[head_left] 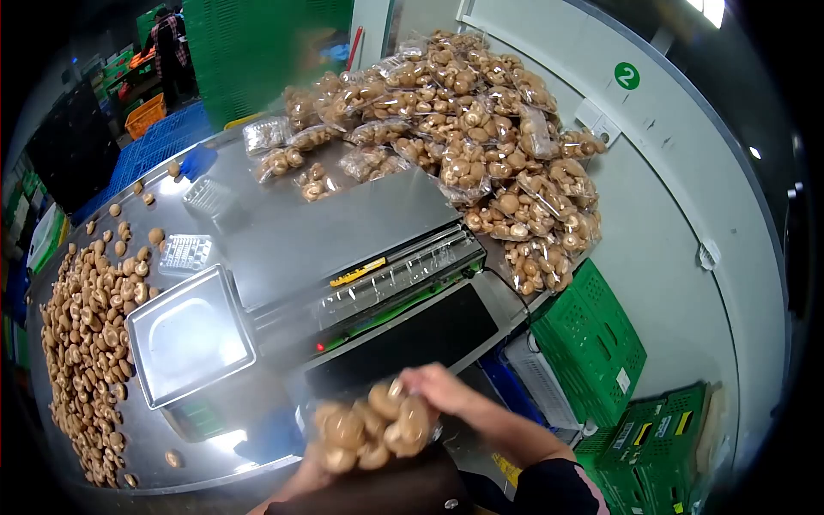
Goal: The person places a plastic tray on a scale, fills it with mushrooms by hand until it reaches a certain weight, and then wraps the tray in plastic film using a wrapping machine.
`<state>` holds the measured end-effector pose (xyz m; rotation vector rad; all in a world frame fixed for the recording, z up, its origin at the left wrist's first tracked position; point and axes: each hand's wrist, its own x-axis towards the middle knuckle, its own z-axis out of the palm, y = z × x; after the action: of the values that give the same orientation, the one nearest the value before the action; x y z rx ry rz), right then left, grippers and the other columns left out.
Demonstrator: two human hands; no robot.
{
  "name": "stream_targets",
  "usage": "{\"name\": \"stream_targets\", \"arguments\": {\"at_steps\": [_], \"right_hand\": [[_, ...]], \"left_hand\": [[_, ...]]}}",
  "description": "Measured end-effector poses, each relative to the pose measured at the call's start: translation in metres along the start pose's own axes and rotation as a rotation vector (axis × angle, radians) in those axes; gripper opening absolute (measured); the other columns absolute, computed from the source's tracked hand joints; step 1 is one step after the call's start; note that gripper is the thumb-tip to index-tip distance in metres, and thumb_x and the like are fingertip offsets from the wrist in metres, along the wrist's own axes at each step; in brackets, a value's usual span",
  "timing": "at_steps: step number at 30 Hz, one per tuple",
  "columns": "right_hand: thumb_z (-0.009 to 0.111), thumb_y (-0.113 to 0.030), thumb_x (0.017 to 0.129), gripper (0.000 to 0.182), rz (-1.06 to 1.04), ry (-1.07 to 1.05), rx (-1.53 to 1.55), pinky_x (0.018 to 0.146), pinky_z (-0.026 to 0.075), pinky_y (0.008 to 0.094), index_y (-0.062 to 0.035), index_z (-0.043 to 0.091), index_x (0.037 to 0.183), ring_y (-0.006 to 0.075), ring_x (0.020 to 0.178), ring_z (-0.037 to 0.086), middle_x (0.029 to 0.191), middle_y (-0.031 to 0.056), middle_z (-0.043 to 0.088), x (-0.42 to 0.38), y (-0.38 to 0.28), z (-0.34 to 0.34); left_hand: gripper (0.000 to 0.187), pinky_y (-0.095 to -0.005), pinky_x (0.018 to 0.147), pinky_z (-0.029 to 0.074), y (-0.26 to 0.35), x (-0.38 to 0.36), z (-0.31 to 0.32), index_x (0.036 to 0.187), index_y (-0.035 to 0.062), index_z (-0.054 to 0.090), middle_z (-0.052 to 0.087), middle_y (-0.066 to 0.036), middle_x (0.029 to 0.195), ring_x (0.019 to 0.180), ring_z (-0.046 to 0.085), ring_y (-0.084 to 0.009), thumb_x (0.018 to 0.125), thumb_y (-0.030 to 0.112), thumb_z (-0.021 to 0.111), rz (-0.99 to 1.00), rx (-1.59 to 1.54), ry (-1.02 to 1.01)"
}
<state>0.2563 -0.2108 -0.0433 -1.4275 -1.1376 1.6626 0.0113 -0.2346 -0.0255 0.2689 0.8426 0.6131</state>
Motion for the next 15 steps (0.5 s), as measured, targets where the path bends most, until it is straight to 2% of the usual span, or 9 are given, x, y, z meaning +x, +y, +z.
{"name": "stream_targets", "arguments": {"at_steps": [1, 2, 3, 4, 5, 6, 7, 11, 15], "right_hand": [[0.047, -0.036, 0.099, 0.037, -0.177, 0.116, -0.044, 0.056, 0.043, 0.0236, -0.0057, 0.065, 0.086, 0.0034, 0.064, 0.05, 0.069, -0.0056, 0.056, 0.011, 0.003, -0.026], [0.048, -0.034, 0.098, 0.037, -0.231, 0.262, -0.064, 0.057, 0.043, 0.0242, -0.0064, 0.064, 0.08, 0.0051, 0.064, 0.051, 0.071, -0.0029, 0.059, 0.013, -0.031, -0.055], [0.047, -0.033, 0.098, 0.035, 0.07, 0.453, 0.069, 0.054, 0.044, 0.0262, -0.0077, 0.063, 0.078, 0.0071, 0.062, 0.054, 0.072, -0.0003, 0.06, 0.009, -0.086, -0.081], [0.046, -0.038, 0.097, 0.036, -0.18, 0.786, 0.059, 0.049, 0.045, 0.0286, -0.0081, 0.062, 0.084, 0.0104, 0.062, 0.057, 0.074, 0.0032, 0.062, 0.03, -0.102, -0.114], [0.04, -0.042, 0.099, 0.042, -0.317, 0.698, 0.449, 0.057, 0.054, 0.0334, -0.0053, 0.055, 0.111, 0.0206, 0.078, 0.065, 0.092, 0.0083, 0.065, 0.04, -0.127, -0.155], [0.04, -0.041, 0.099, 0.043, -0.671, 0.208, 0.464, 0.067, 0.056, 0.0327, -0.0035, 0.049, 0.118, 0.0238, 0.085, 0.065, 0.102, 0.0118, 0.064, 0.043, -0.137, -0.21], [0.041, -0.039, 0.1, 0.045, -0.8, 0.281, 0.602, 0.074, 0.054, 0.0295, -0.0006, 0.048, 0.12, 0.0231, 0.092, 0.063, 0.111, 0.0133, 0.062, 0.047, -0.179, -0.199], [0.043, -0.033, 0.099, 0.038, -0.693, 0.397, 0.375, 0.073, 0.052, 0.0318, -0.0014, 0.052, 0.119, 0.0257, 0.095, 0.062, 0.114, 0.0136, 0.061, 0.089, -0.191, -0.177], [0.047, -0.026, 0.098, 0.031, -0.417, 0.164, 0.159, 0.05, 0.046, 0.0302, 0.0024, 0.057, 0.107, 0.0192, 0.056, 0.057, 0.088, 0.0154, 0.064, 0.132, -0.121, -0.094]], "left_hand": [[0.059, -0.0462, 0.098, 0.041, 0.003, 0.002, -0.002, 0.122, -0.0023, 0.053, 0.055, -0.022, 0.123, 0.113, 0.054, -0.0319, 0.091, 0.048, 0.047, 0.019, -0.034, 0.031], [0.049, -0.0434, 0.09, 0.047, 0.009, 0.021, -0.032, 0.116, -0.0034, 0.054, 0.063, -0.021, 0.108, 0.101, 0.061, -0.0337, 0.093, 0.039, 0.046, -0.045, 0.058, -0.111], [0.041, -0.04, 0.079, 0.051, 0.015, 0.024, -0.025, 0.108, -0.0027, 0.057, 0.065, -0.02, 0.093, 0.086, 0.065, -0.0338, 0.092, 0.034, 0.048, 0.044, 0.002, -0.079], [0.038, -0.0394, 0.078, 0.051, 0.019, 0.027, -0.023, 0.106, -0.0026, 0.056, 0.065, -0.02, 0.093, 0.084, 0.065, -0.0327, 0.093, 0.032, 0.048, 0.078, 0.009, -0.082], [0.035, -0.0387, 0.077, 0.052, 0.022, 0.03, -0.023, 0.103, -0.0025, 0.055, 0.065, -0.019, 0.092, 0.083, 0.065, -0.0317, 0.093, 0.03, 0.048, 0.112, 0.015, -0.082], [0.033, -0.038, 0.07, 0.053, 0.022, 0.032, -0.017, 0.1, -0.0022, 0.058, 0.066, -0.019, 0.087, 0.076, 0.066, -0.0301, 0.091, 0.028, 0.052, 0.164, 0.005, -0.043], [0.033, -0.0377, 0.07, 0.053, 0.021, 0.035, -0.015, 0.1, -0.0021, 0.058, 0.066, -0.019, 0.087, 0.076, 0.066, -0.0301, 0.091, 0.028, 0.052, 0.167, -0.001, -0.046], [0.03, -0.0364, 0.07, 0.053, 0.015, 0.037, -0.015, 0.101, -0.0019, 0.057, 0.066, -0.018, 0.087, 0.076, 0.066, -0.0297, 0.092, 0.026, 0.052, 0.165, -0.055, -0.029], [0.025, -0.0353, 0.07, 0.053, 0.008, 0.021, -0.032, 0.104, -0.0005, 0.057, 0.066, -0.017, 0.091, 0.077, 0.066, -0.028, 0.094, 0.021, 0.051, 0.24, -0.136, 0.069]]}}
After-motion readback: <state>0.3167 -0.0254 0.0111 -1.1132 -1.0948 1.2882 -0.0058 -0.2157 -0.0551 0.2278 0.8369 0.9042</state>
